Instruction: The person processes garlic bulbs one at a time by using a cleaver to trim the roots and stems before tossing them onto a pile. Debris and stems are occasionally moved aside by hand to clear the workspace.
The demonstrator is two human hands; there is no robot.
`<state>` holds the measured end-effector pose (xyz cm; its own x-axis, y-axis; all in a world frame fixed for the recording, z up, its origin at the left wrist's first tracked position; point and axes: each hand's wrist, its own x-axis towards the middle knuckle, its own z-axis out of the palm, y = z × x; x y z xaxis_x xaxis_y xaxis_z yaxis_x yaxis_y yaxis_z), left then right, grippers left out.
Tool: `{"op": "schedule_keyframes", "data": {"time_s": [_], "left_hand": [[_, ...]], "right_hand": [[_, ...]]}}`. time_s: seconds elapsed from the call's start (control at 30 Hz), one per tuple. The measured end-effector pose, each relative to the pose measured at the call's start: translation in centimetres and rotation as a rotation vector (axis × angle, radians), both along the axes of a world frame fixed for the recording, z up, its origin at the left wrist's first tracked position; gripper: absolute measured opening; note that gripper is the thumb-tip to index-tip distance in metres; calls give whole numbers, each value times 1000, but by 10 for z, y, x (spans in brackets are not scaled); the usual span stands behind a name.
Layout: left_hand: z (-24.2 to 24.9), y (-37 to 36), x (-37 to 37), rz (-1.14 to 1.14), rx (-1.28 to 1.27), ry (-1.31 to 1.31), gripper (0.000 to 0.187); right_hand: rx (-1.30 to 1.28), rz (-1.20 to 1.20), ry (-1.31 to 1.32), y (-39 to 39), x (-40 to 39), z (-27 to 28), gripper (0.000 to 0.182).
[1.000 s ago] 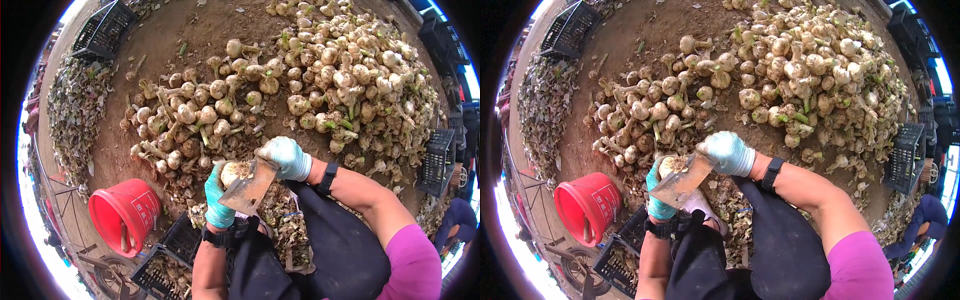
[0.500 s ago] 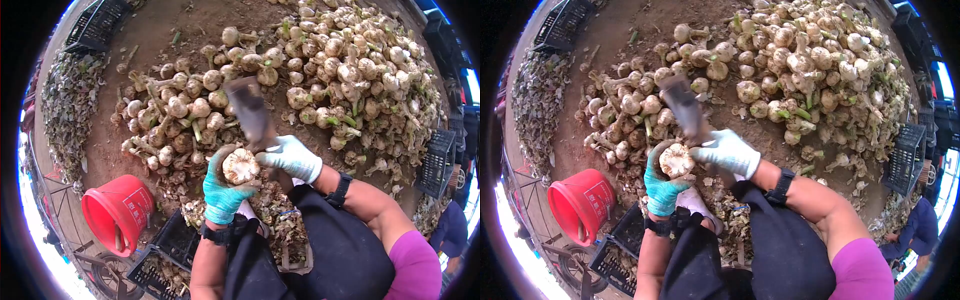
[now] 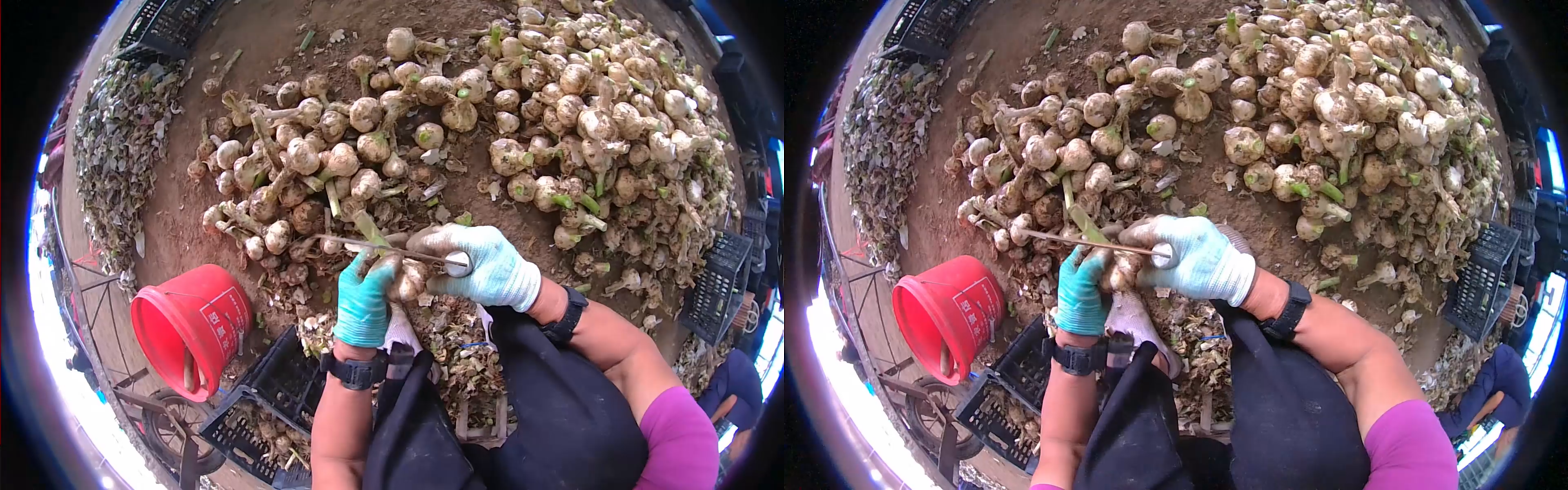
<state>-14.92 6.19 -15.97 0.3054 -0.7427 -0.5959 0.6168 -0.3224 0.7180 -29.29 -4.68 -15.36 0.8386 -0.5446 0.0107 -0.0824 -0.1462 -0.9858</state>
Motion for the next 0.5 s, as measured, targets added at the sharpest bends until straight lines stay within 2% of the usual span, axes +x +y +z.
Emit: {"op": "schedule_keyframes", "data": {"time_s": [0.07,0.1,0.13,0.17,0.2,0.23,0.27,0.3,0.4,0.43,0.47,0.5], "left_hand": [[-7,7,8,-312,200,-514,26],[-5,10,1,-239,67,-541,24],[-33,14,-1,-222,-250,-1081,22],[-51,28,6,-222,-327,-1219,21],[-48,29,10,-223,-408,-1356,19],[-23,22,9,-285,-200,-1183,18],[3,18,8,-337,7,-1005,18],[6,20,12,-312,26,-983,18],[-1,17,21,108,1,-273,23],[-11,16,25,217,-55,-13,30],[-18,15,27,377,-16,247,25],[-13,9,26,414,-56,392,27]], "right_hand": [[-352,-64,223,-2,-4,2,33],[-449,-100,200,-2,-3,3,27],[-450,-102,205,-3,-4,0,27],[-512,-83,164,-5,-5,-7,28],[-573,-67,124,-7,-7,-16,29],[-579,-57,216,-15,-14,-35,26],[-656,71,633,-26,-17,-44,21],[-546,-30,796,-32,-22,-44,15],[-295,-415,596,-26,-32,-36,25],[-247,-438,558,-21,-24,-29,30],[-170,-414,535,-15,-17,-24,31],[-113,-365,525,-9,-8,-13,31]]}}
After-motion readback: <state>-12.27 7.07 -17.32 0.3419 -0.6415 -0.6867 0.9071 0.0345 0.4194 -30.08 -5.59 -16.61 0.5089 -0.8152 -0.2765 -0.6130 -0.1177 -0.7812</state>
